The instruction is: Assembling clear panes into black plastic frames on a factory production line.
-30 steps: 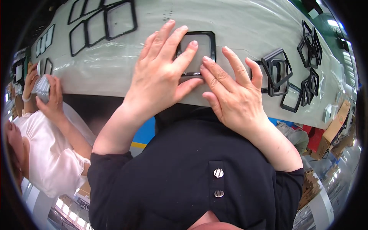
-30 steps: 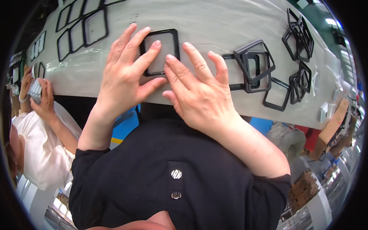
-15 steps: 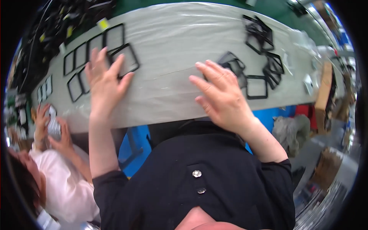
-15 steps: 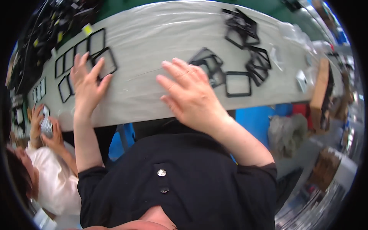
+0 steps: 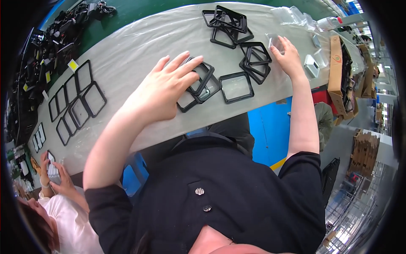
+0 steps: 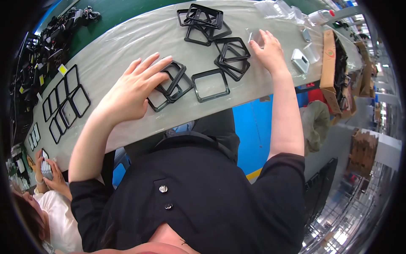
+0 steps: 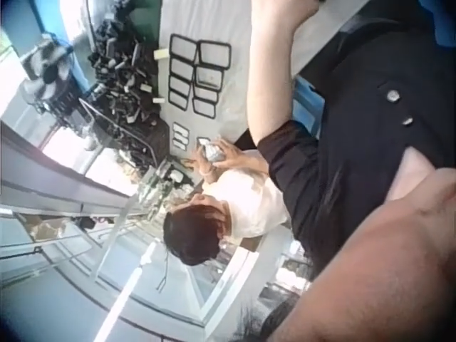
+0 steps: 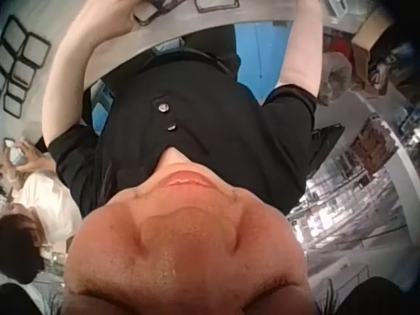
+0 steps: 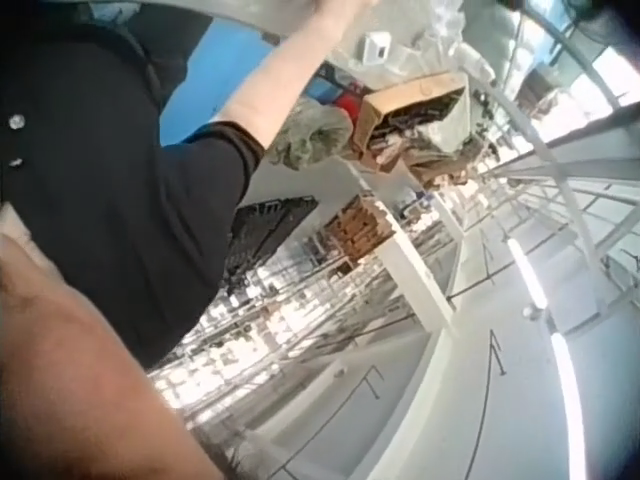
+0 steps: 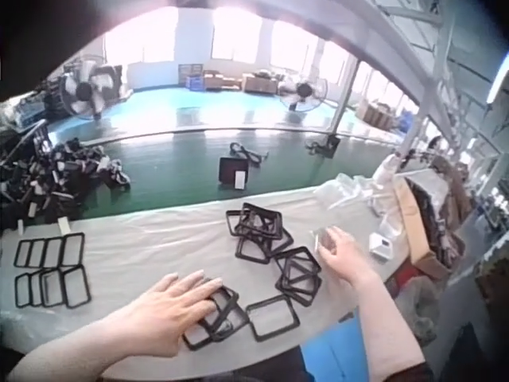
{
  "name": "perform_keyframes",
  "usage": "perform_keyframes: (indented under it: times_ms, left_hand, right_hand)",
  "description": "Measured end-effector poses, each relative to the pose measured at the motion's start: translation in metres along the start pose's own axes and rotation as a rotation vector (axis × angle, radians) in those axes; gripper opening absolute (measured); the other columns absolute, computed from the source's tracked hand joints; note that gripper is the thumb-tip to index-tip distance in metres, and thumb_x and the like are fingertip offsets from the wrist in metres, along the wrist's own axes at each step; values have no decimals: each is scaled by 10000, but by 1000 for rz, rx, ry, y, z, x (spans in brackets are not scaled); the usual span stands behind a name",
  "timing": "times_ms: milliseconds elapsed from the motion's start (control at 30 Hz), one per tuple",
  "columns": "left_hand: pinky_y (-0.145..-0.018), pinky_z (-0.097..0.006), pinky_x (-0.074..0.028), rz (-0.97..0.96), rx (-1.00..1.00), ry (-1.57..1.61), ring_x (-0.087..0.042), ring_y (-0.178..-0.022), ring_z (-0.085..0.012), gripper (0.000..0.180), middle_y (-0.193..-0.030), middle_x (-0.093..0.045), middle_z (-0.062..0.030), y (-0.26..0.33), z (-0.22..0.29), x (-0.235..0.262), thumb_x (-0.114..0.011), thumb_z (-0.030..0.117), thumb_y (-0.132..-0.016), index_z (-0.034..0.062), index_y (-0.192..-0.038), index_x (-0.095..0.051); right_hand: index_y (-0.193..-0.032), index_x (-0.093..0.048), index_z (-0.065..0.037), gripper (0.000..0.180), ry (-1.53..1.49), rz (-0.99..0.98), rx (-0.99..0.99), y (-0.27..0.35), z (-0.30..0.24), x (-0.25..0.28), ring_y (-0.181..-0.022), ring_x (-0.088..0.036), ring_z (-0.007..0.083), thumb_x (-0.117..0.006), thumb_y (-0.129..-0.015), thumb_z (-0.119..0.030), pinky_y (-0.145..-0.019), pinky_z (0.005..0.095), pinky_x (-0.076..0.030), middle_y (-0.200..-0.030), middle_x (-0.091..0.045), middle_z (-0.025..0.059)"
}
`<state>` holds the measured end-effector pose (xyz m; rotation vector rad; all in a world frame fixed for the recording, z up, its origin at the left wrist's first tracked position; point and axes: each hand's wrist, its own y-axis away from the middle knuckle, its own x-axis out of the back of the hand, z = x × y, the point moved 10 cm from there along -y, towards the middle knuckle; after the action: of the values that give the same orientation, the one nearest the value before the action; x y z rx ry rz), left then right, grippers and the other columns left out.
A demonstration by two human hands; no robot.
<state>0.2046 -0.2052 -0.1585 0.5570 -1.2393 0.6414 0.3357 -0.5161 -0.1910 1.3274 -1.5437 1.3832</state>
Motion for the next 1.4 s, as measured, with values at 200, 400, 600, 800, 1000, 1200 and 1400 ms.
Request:
perform_keyframes:
  times_ms: [200,400,600,800,1000,1200,1400]
  left_hand:
    - [-1163,-434,-276,-131,-1,-7,-289,-1427,-285,580,-1528,-339,-103,-22,-4,-19,-740,75,-660,29,-1206,-549]
    - [-1145,-394,-308,-12,16,13,-331,-1400,-272,640,-1497,-387,-99,-16,-4,-15,-829,279,-651,7,-1177,-585]
    - [-1105,-401,-352,9,47,-6,-376,-1358,-282,544,-1471,-425,-104,-19,-9,-8,-833,307,-638,8,-1040,-620]
    - [-1010,-374,-425,-20,16,31,-523,-1178,-274,456,-1154,-612,-93,-42,-11,-15,-825,295,-641,35,-960,-630]
    - [-932,-393,-488,567,178,219,-589,-1087,-287,820,-1162,-596,-99,13,-38,57,-870,239,-586,93,-1301,-497]
    - [-1007,-391,-462,814,118,713,-527,-1258,-272,1100,-1370,-351,-107,82,-43,51,-877,8,-586,110,-1475,-237]
    - [-1008,-399,-435,1008,-43,860,-463,-1299,-390,1043,-1409,-313,-173,124,-16,62,-834,11,-599,112,-1431,-213]
  right_hand:
    - [-1138,-680,-95,367,166,152,127,3,-9,5,-1162,-572,278,-688,-844,-315,-975,392,-457,-1238,-638,104]
    - [-1007,-714,-85,252,-97,87,-19,2,-4,32,-959,-629,232,-733,-823,-257,-826,346,-482,-1014,-675,86]
    - [-915,-711,-73,106,-350,28,-193,25,-41,71,-618,-443,25,-718,-859,-163,-571,203,-387,-658,-542,-35]
    - [-1009,-679,29,187,-987,-17,-37,59,-107,72,-735,-562,48,-687,-882,-108,-686,183,-436,-832,-661,-2]
    - [-1135,-601,-1,265,-1293,-90,-186,73,-133,30,-784,-604,77,-689,-896,-75,-693,196,-462,-872,-676,30]
    - [-1225,-562,-15,387,-1611,-478,-209,84,-237,10,-760,-584,59,-708,-869,-64,-662,197,-467,-894,-641,13]
    - [-1215,-524,-12,394,-1555,-533,5,96,-306,20,-670,-482,-4,-695,-861,-33,-602,160,-403,-818,-522,-52]
